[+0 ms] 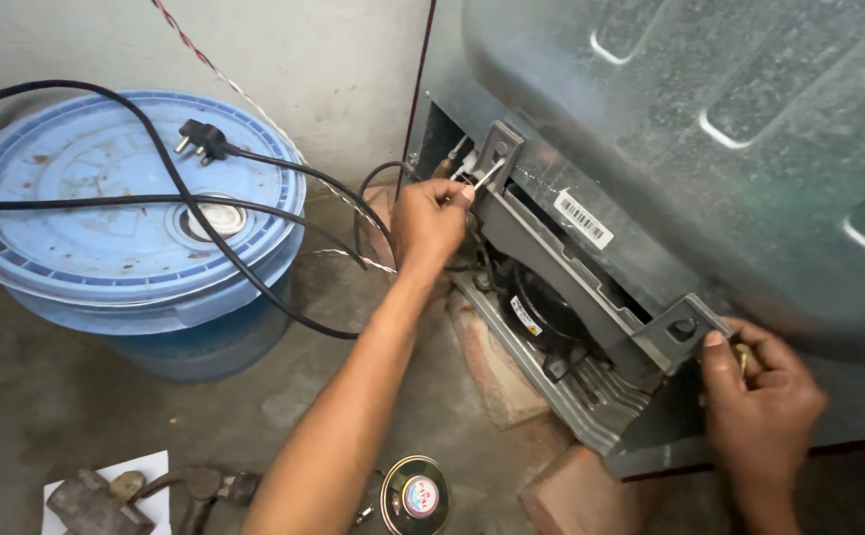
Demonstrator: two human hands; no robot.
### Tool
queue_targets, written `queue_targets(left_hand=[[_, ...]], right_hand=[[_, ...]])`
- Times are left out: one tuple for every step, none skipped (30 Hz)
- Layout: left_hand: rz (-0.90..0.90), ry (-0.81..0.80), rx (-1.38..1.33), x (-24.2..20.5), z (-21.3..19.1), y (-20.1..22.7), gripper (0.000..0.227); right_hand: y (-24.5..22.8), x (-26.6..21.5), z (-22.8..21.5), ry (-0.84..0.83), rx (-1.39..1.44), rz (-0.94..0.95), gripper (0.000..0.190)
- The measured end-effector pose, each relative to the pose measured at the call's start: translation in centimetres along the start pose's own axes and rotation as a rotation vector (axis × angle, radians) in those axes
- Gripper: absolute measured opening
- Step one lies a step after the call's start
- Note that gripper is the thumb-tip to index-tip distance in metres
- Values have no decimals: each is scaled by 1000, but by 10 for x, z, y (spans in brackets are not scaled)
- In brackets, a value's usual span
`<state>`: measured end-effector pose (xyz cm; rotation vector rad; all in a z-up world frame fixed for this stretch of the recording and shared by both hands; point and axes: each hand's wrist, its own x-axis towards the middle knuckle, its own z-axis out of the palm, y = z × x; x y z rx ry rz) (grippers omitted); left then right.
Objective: The person uses a hammer to tap a circular metal component, then uses a screwdriver to remove screws from the back panel of a refrigerator. The person removes a metal tray from the appliance's back.
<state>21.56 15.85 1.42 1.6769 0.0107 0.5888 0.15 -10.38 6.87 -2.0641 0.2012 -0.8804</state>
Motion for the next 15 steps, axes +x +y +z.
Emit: queue_targets(left_hand=[[-85,-54,-110,3,1,-5,13],[-142,-82,-238,4,4,-9,14],[-199,-111,-367,4,9,-11,15],[-258,-145,-490,2,13,-14,17],[-375,-170,-594,-2,17,-15,17],[-491,-198,-698,-6,22,-13,17],[-609,-225,-802,-9,25,-11,17],[-518,-181,-695,-12,26,-9,17],[-427,-138,-589,-14,24,-5,17],[-332,-92,-482,-15,20,-1,17],[-187,-51,-308,-17,12,4,17],[-40,-12,-135,-17,2,9,17],[107,27,38,-18,-6,14,17],[109,37,126,-19,-10,21,17],[112,48,214,-21,-14,28,16]], right_hand=[[-1,0,1,4,23,4,20],[-2,2,1,8,45,4,20],[-2,4,1,1,44,-11,21],[-1,2,1,-4,43,-17,21],[1,2,1,-9,42,-24,21],[3,1,2,-7,55,-24,22],[6,1,2,-6,67,-24,22],[9,0,1,-7,77,-21,23],[11,0,0,-10,72,-35,22],[13,0,1,-13,71,-52,21],[14,0,1,-16,70,-68,21],[15,-1,2,-18,67,-80,21],[15,-1,3,-21,63,-92,20],[16,-1,4,-22,59,-105,20],[16,-3,6,-14,50,-124,20]])
